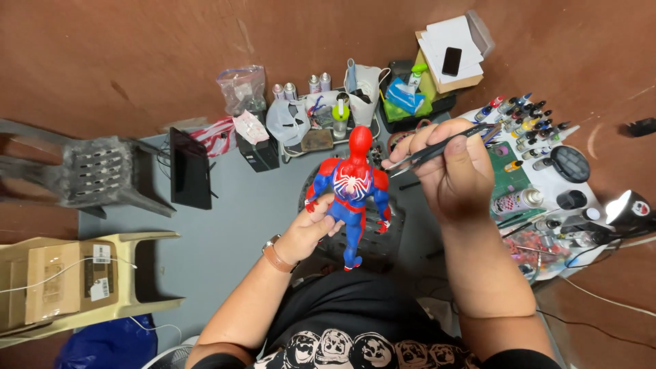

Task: Spray painting a Spider-Man action figure and then detailing it with a fine tool at a workbench.

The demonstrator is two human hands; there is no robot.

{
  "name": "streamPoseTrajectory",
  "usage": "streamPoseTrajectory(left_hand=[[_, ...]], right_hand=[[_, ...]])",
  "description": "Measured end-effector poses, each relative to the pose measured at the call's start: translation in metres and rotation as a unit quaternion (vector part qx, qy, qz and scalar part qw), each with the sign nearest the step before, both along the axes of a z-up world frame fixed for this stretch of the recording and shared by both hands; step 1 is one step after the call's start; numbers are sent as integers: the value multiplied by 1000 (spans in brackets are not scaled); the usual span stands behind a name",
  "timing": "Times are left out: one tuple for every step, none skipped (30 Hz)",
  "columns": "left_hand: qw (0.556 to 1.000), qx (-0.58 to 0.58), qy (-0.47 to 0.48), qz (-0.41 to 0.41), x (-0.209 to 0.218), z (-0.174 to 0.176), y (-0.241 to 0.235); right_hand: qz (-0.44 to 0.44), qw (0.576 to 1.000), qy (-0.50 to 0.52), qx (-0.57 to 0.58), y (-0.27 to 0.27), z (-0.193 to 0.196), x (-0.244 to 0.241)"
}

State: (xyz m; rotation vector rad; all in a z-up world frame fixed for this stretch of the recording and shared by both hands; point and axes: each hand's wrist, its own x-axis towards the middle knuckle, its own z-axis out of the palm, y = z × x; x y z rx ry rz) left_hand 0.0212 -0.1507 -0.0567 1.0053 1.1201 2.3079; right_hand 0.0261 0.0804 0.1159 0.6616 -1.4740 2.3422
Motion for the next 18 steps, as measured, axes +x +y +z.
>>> streamPoseTrajectory(left_hand=[[1000, -2, 4, 1, -2, 0, 0], [1000, 2, 5, 2, -2, -2, 0], [1000, 7, 5, 3, -2, -3, 1], [1000, 6, 6, 6, -1, 0, 2], [1000, 6, 13, 14, 1, 3, 4], [1000, 7, 22, 20, -1, 7, 6], [999, 7, 25, 23, -1, 5, 7], [999, 3, 25, 27, -1, 3, 9], [999, -1, 26, 31, 0, 1, 10], [999, -1, 26, 33, 2, 3, 12], [999, 1, 25, 37, 4, 4, 14], [999, 2, 24, 43, 6, 5, 16], [999, 3, 25, 46, 8, 9, 19], [999, 1, 26, 48, 10, 13, 21], [998, -2, 26, 49, 12, 17, 23], [998, -1, 27, 52, 12, 17, 25], [998, 5, 34, 54, 13, 17, 28], [998, 10, 40, 55, 15, 17, 30]], right_hand=[[1, 1000, 4, -2, -1, 2, 0], [2, 1000, 6, -2, -2, 4, 1], [3, 1000, 8, -1, -3, 5, 2], [6, 1000, 9, -2, -2, 5, 3], [10, 1000, 16, 2, -1, 6, 4], [12, 1000, 26, 6, 1, 7, 4], [14, 999, 28, 7, 1, 7, 5], [16, 999, 42, 13, 3, 7, 6], [18, 998, 55, 20, 4, 7, 8], [20, 998, 56, 20, 6, 8, 9], [22, 997, 63, 23, 7, 9, 10], [26, 997, 71, 26, 8, 11, 11], [29, 997, 72, 26, 11, 11, 11], [35, 996, 74, 25, 14, 11, 11], [41, 996, 76, 24, 17, 10, 11], [44, 996, 76, 25, 17, 14, 12], [42, 996, 79, 29, 17, 17, 14], [39, 996, 80, 32, 17, 20, 17]])
